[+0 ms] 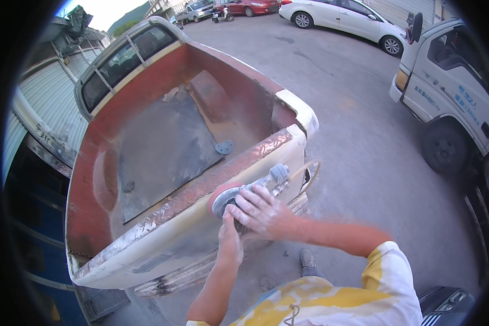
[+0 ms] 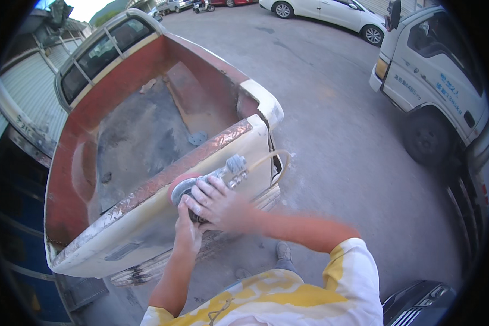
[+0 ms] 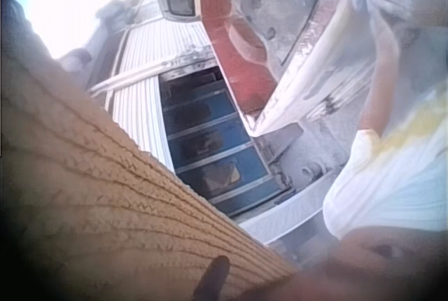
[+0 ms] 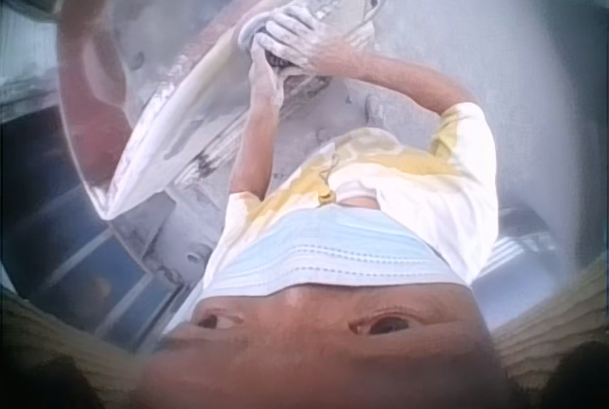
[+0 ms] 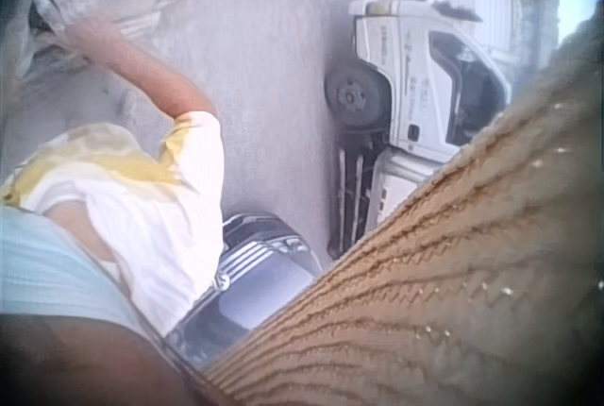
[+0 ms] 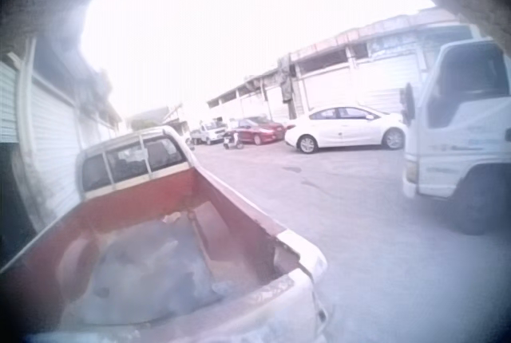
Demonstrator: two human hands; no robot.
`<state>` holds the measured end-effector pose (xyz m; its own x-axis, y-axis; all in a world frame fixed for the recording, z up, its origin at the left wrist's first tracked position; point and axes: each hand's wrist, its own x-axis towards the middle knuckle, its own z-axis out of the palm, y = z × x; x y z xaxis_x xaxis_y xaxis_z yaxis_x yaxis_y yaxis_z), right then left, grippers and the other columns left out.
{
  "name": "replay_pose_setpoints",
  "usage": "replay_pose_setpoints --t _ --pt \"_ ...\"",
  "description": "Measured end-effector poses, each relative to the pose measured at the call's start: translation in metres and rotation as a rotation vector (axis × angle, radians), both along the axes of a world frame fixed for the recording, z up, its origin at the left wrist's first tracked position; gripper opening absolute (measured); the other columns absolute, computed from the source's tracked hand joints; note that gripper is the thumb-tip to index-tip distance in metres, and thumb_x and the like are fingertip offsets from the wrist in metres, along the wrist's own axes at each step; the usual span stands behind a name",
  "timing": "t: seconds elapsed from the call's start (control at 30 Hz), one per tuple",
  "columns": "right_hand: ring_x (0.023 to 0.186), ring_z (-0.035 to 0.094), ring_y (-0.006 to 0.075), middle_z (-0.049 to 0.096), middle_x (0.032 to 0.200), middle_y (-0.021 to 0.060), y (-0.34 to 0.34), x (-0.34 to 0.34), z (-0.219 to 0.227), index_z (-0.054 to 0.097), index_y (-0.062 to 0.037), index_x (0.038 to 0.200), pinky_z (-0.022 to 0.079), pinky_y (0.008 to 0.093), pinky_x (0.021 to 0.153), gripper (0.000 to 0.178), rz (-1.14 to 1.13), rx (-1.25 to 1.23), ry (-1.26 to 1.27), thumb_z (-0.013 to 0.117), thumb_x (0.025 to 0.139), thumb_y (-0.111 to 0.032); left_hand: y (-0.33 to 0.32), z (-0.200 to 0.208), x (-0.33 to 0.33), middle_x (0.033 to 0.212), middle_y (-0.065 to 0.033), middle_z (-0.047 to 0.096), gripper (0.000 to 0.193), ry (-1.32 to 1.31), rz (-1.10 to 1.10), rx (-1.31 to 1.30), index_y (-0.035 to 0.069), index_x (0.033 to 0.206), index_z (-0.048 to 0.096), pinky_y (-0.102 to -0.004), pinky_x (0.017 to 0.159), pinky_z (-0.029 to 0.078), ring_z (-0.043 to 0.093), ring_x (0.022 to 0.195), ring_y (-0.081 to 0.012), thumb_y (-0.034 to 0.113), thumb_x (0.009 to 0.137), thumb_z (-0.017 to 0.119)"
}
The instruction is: The person uses a pneumatic orbital sander to smooth a detached car door panel. They move the sander across the surface in overlapping passes, occasionally pausing to wipe dust and check the surface with their hand. The work continues across the door's flat areas and edges.
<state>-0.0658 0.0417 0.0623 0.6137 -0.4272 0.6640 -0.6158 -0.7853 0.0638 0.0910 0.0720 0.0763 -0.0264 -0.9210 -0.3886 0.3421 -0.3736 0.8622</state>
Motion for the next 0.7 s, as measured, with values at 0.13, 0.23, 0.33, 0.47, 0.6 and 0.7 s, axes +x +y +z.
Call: replay_pose_setpoints --t 0.13,0.23,0.33,0.47,0.6,0.7 --pt "0.129 0.052 0.0366 0.058 0.124 0.0175 0.006 0.009 -0.008 0.054 -0.002 0.135 0.037 0.0551 0.112 0.073 -0.089 -0.054 -0.041 0.072 0.079 -0.044 0.001 0.003 0.012 0.142 -0.0144 0.054 0.075 0.096 -0.098 0.04 0.003 0.149 0.039 -0.0465 0.093 0.056 0.06 0.124 -0.0279 0.062 0.102 0.043" --pt "0.13 0.051 0.0373 0.058 0.121 0.0176 0.003 -0.007 -0.003 0.054 -0.0022 0.134 0.036 0.0566 0.112 0.072 -0.078 0.068 -0.173 0.075 0.078 -0.043 -0.01 0.003 0.003 0.133 -0.0139 0.061 0.067 0.121 -0.164 -0.02 0.001 0.144 0.046 -0.0398 0.088 0.058 0.066 0.114 -0.0251 0.055 0.105 0.042" --pt "0.124 0.051 0.0398 0.055 0.122 0.0184 -0.004 -0.036 0.002 0.054 -0.0045 0.134 0.038 0.0574 0.106 0.077 -0.193 0.109 -0.269 0.078 0.074 -0.045 -0.027 -0.001 -0.019 0.125 -0.0141 0.066 0.065 0.239 -0.32 0.0 0.0 0.137 0.052 -0.0375 0.094 0.055 0.068 0.109 -0.0241 0.055 0.105 0.044" --pt "0.118 0.053 0.0398 0.053 0.125 0.0195 -0.008 -0.046 -0.002 0.05 -0.0047 0.139 0.044 0.055 0.094 0.083 -0.381 0.056 -0.363 0.083 0.071 -0.041 -0.032 -0.009 -0.043 0.118 -0.0128 0.068 0.056 0.281 -0.326 0.015 0.001 0.134 0.053 -0.0396 0.095 0.053 0.068 0.106 -0.0235 0.05 0.106 0.046" --pt "0.109 0.058 0.0387 0.054 0.123 0.0196 -0.009 -0.022 -0.012 0.053 -0.0043 0.135 0.046 0.053 0.092 0.074 -0.342 -0.039 -0.344 0.081 0.073 -0.035 -0.023 -0.011 -0.029 0.118 -0.0139 0.069 0.056 0.248 -0.294 -0.072 0.0 0.131 0.055 -0.043 0.096 0.053 0.067 0.11 -0.0249 0.049 0.108 0.042" --pt "0.102 0.061 0.0369 0.057 0.12 0.0185 -0.011 -0.012 -0.011 0.056 -0.0048 0.13 0.048 0.0507 0.09 0.066 -0.295 -0.032 -0.353 0.078 0.074 -0.034 -0.021 -0.011 -0.015 0.118 -0.0136 0.069 0.054 0.281 -0.285 -0.144 -0.003 0.13 0.056 -0.0392 0.095 0.053 0.067 0.109 -0.0222 0.045 0.108 0.044"
